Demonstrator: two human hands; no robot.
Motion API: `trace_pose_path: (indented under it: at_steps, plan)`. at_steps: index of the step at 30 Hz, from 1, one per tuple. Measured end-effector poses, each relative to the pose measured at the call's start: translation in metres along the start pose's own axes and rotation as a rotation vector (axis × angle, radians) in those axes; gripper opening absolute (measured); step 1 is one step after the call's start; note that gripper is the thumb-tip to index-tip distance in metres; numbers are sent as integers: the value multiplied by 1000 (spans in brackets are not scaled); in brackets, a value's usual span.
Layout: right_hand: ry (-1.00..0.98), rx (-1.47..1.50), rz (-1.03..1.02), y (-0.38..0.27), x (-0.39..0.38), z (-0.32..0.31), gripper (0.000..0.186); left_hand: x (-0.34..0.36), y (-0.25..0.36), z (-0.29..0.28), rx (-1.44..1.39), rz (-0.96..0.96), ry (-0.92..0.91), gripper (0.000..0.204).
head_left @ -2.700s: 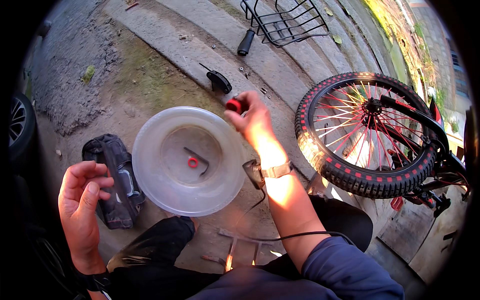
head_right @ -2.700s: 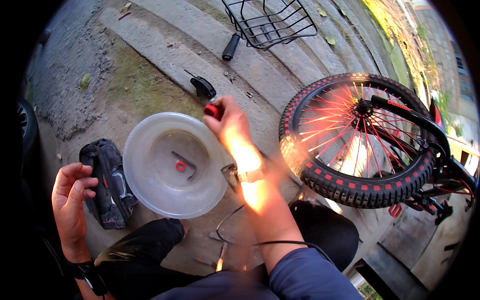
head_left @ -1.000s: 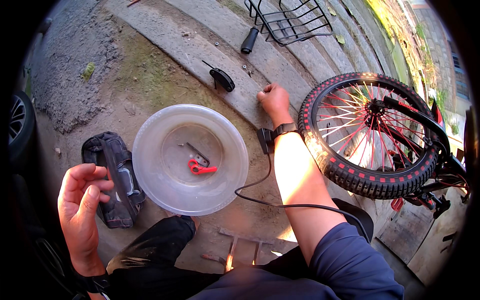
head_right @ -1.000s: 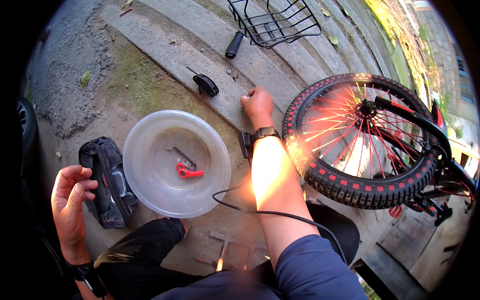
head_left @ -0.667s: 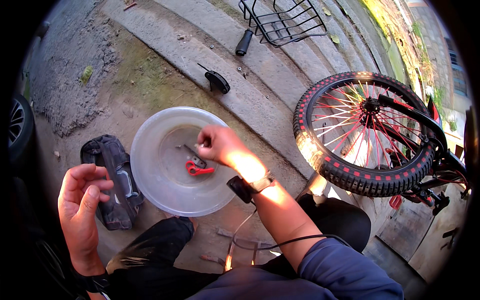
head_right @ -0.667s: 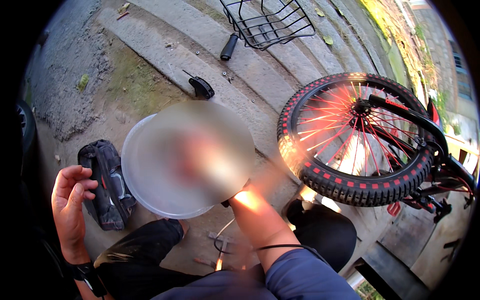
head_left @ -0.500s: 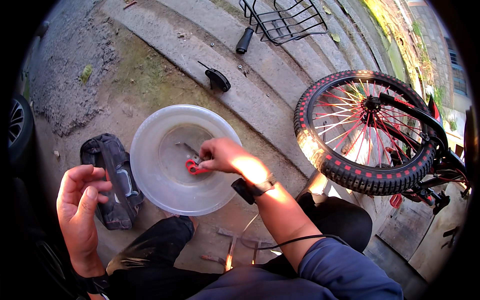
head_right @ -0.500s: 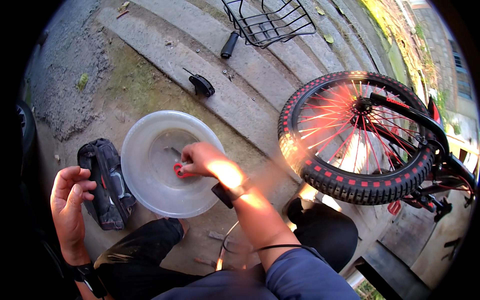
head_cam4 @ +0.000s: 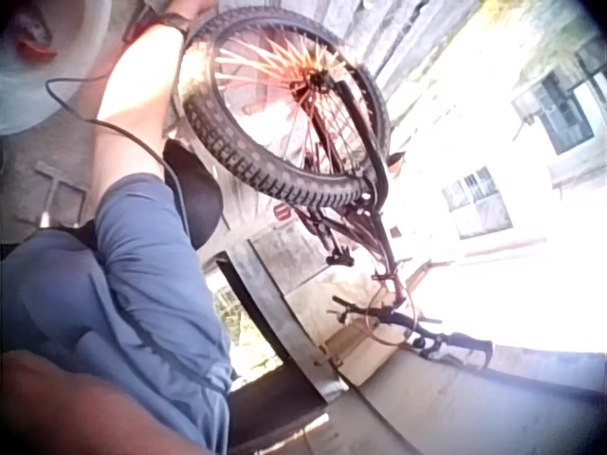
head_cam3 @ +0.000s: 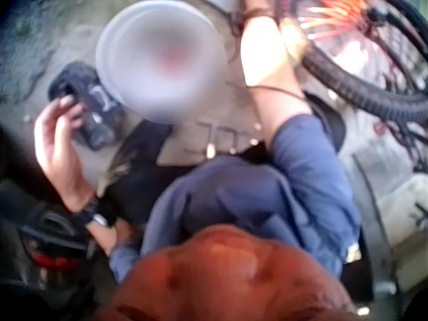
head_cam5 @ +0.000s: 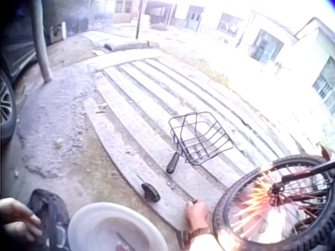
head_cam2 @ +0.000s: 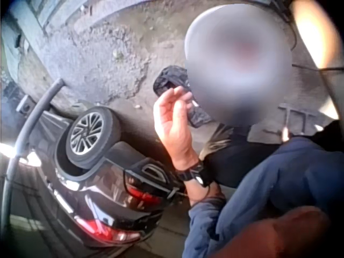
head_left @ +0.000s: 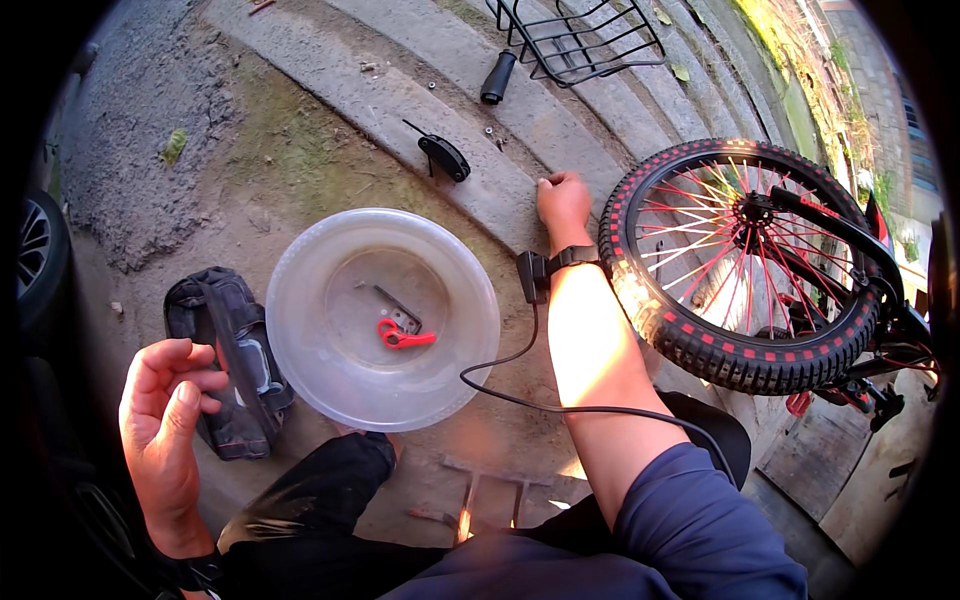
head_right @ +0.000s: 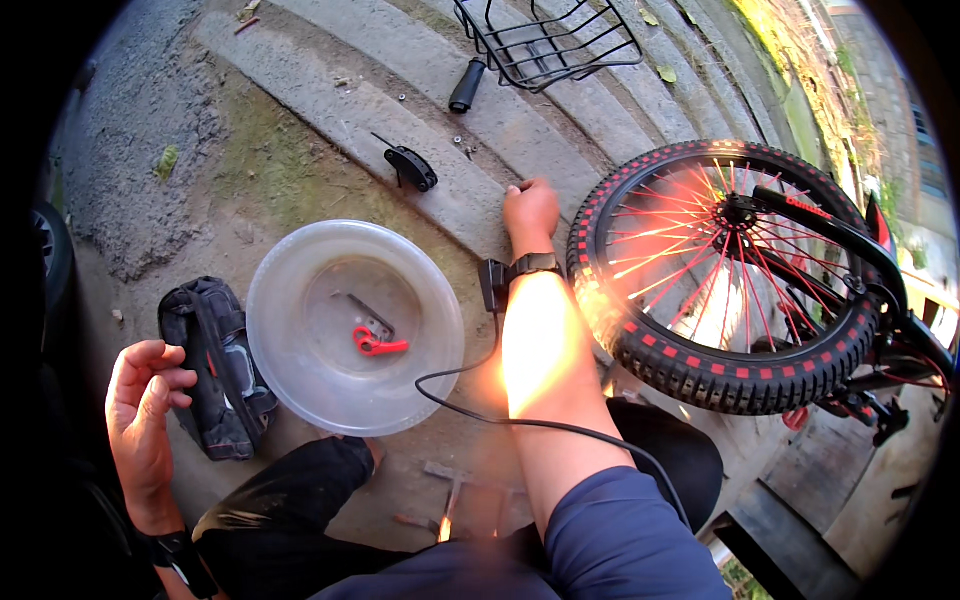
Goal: The person sits on the ground and works on a bicycle, specifically focusing on the handlebars. They use a screwdriver to adjust a red cable and a black plastic component attached to the handlebar stem. The person also handles a white plastic bowl and a black tool bag during the process.
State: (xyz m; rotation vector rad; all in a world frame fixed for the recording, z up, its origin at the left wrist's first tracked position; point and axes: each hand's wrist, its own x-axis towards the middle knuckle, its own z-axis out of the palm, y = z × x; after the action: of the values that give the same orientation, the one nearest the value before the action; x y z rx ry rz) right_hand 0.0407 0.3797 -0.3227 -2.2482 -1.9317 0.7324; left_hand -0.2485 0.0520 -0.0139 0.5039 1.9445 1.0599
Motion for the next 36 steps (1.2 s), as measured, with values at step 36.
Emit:
trace_pose_path:
  at_steps: [36]
  plan:
    - [-162, -74, -308, -75, 28, 22, 16, 6, 5, 4, -31, -65, -15, 31]
